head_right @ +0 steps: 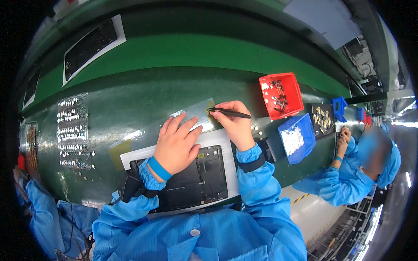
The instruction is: The recorder is assembling or inspecting tablet screens on an electronics production line, using a specialized tool and following instruction sheets.
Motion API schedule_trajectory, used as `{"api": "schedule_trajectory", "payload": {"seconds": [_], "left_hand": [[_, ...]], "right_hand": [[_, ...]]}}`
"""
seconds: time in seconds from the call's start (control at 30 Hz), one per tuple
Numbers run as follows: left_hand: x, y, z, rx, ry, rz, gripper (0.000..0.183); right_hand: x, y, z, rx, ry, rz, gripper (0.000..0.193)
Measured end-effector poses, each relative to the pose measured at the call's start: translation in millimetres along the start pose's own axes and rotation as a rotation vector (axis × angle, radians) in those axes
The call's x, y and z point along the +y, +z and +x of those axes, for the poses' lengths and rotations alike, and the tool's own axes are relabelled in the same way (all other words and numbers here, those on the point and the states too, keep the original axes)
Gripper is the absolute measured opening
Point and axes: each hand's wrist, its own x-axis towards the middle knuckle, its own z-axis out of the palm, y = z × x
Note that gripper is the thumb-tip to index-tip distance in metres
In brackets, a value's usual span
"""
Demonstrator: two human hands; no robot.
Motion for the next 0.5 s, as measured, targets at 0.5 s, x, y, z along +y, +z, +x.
{"api": "schedule_trajectory", "payload": {"seconds": [0.5], "left_hand": [[-1.0,1.8,1.1,0.004,-0.029,-0.031,0.041]], "right_hand": [[2.2,2.4,-0.1,0.043,-0.032,-0.019,0.018]]}}
